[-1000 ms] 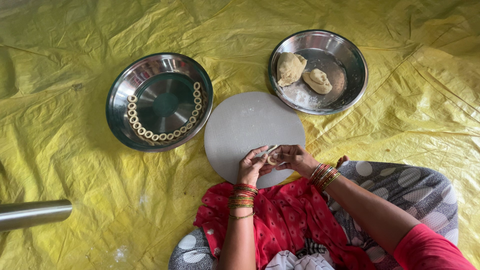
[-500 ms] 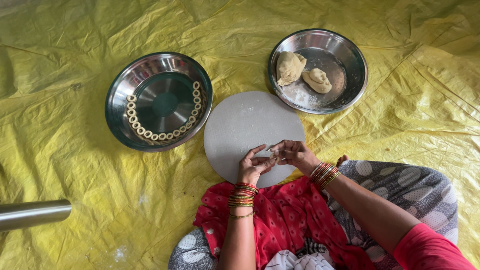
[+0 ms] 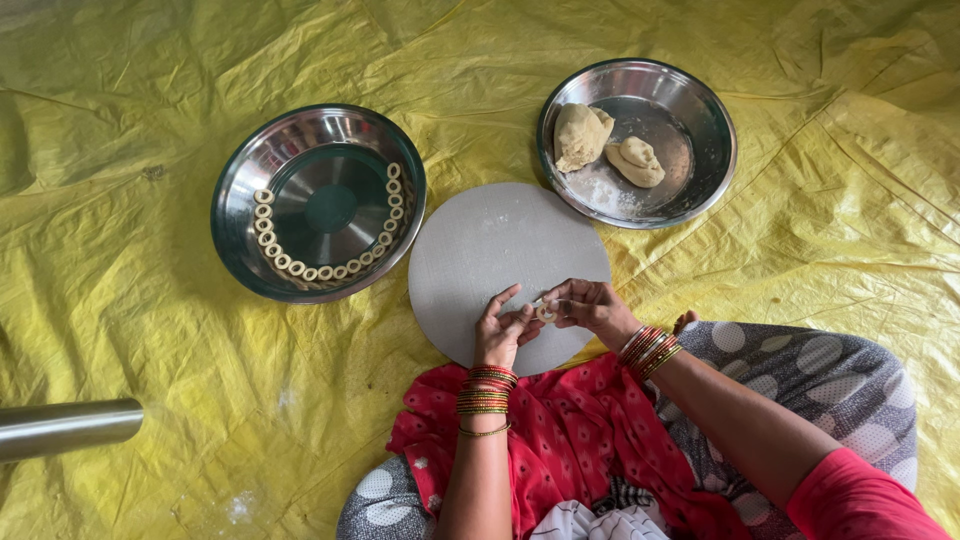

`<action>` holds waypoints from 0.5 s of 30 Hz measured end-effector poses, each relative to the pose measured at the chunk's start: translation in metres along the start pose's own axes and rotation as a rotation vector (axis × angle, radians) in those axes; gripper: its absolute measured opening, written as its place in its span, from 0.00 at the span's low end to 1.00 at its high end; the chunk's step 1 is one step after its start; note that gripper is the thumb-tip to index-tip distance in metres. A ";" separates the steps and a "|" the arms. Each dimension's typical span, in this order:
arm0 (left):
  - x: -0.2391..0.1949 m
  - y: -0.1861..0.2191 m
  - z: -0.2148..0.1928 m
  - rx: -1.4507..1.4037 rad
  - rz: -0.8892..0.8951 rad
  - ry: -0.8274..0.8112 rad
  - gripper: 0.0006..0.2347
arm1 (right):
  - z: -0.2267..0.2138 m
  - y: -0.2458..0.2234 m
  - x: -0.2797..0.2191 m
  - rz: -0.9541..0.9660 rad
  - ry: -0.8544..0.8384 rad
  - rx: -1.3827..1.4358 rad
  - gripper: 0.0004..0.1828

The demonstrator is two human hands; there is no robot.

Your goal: The person rolls small pieces of dough into thin ropes on a round board, then joins the ends to form rings. The finished rings are placed into a metal bowl. The person repeats this process throughout the clip.

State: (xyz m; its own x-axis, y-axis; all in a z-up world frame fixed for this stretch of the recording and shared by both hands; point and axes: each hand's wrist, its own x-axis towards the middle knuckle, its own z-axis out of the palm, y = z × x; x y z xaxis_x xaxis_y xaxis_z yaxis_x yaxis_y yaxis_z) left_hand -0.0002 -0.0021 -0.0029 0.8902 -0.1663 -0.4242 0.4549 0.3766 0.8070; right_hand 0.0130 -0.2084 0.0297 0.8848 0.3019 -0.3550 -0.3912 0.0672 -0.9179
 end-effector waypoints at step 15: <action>0.008 -0.007 -0.006 0.025 0.058 -0.076 0.28 | -0.002 0.005 0.003 0.013 -0.017 -0.032 0.20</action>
State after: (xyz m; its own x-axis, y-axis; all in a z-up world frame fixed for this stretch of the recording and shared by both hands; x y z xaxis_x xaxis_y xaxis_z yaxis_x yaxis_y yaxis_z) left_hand 0.0034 -0.0008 -0.0141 0.9141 -0.2134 -0.3449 0.4020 0.3645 0.8399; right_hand 0.0142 -0.2093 0.0241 0.8754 0.3185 -0.3637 -0.3937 0.0329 -0.9187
